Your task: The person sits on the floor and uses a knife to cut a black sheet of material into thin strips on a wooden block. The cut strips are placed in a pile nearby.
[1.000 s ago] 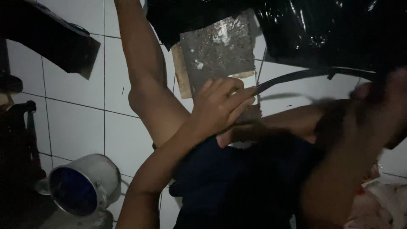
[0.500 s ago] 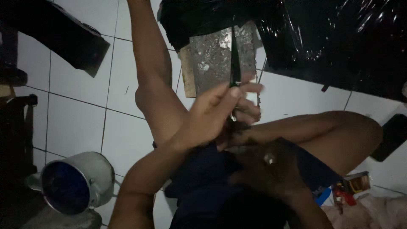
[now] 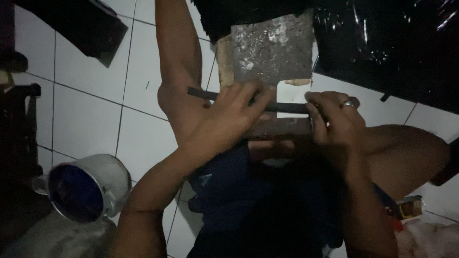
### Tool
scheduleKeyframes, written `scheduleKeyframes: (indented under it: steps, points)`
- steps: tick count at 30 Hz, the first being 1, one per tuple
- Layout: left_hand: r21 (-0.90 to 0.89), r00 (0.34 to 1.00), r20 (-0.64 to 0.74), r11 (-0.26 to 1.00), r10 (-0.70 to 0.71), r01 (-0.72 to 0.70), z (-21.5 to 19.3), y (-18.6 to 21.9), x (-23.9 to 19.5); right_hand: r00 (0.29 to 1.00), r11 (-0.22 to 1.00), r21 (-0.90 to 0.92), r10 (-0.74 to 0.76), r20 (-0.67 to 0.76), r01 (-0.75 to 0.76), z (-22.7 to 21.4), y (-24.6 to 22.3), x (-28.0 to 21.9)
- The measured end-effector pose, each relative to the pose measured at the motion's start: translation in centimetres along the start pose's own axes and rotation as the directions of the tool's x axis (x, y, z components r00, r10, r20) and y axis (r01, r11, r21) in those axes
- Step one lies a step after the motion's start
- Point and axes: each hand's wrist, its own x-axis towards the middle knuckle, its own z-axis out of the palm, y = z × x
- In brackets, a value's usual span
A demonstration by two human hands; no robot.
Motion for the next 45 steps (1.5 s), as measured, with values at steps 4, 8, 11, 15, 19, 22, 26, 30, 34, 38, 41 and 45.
scheduleKeyframes:
  steps: [4, 8, 11, 15, 19, 22, 26, 30, 34, 38, 41, 45]
  points:
    - [-0.095, 0.982, -0.190, 0.995, 0.023, -0.042, 2.2, 1.1, 1.0, 0.993, 0.994, 0.000, -0.107, -0.058, 0.108, 0.1, -0.1, 0.5]
    - [-0.150, 0.978, -0.206, 0.986, 0.035, -0.067, 4.1, 0.9, 1.7, 0.991, 0.992, -0.031, -0.124, -0.053, 0.123, 0.4, 0.3, 0.5]
    - [-0.232, 0.984, -0.178, 0.971, 0.007, -0.049, 4.7, 0.3, 2.1, 0.993, 0.992, -0.070, -0.105, 0.045, 0.108, 0.0, 1.0, 0.6]
    - [-0.277, 0.979, -0.203, 0.960, -0.024, -0.033, 4.8, 0.2, 2.0, 0.988, 0.987, -0.061, -0.144, 0.060, 0.147, -0.2, 1.5, 0.7]
    - [-0.304, 0.976, -0.218, 0.952, -0.024, -0.044, 4.9, 0.3, 2.4, 0.980, 0.981, 0.057, -0.190, 0.058, 0.187, -0.5, 2.0, 0.9]
    - [-0.324, 0.982, -0.184, 0.946, -0.044, -0.018, 4.9, 0.2, 2.3, 0.983, 0.982, 0.115, -0.158, 0.093, 0.147, -0.9, 2.1, 1.2]
    - [-0.324, 0.979, -0.197, 0.946, -0.045, -0.022, 5.2, 0.2, 2.3, 0.981, 0.977, 0.167, -0.157, 0.118, 0.136, -1.2, 2.6, 1.3]
    - [-0.298, 0.963, -0.270, 0.951, 0.002, -0.086, 5.6, 0.1, 2.4, 0.959, 0.966, 0.065, -0.257, 0.120, 0.251, -1.3, 3.4, 1.6]
    - [-0.302, 0.969, -0.248, 0.949, 0.015, -0.092, 5.5, 0.0, 2.3, 0.940, 0.946, -0.059, -0.308, 0.148, 0.320, -1.1, 4.0, 1.9]
    - [-0.266, 0.977, -0.206, 0.958, 0.051, -0.106, 4.7, 0.0, 2.2, 0.933, 0.933, -0.094, -0.334, 0.134, 0.347, -1.1, 4.4, 1.3]
    - [-0.260, 0.987, -0.139, 0.959, 0.080, -0.115, 4.1, -0.3, 2.1, 0.912, 0.885, -0.227, -0.381, 0.151, 0.407, -0.9, 4.8, 1.3]
    - [-0.255, 0.986, -0.120, 0.957, 0.112, -0.140, 4.0, -0.5, 2.6, 0.891, 0.804, -0.387, -0.380, 0.248, 0.451, -1.2, 5.5, 1.3]
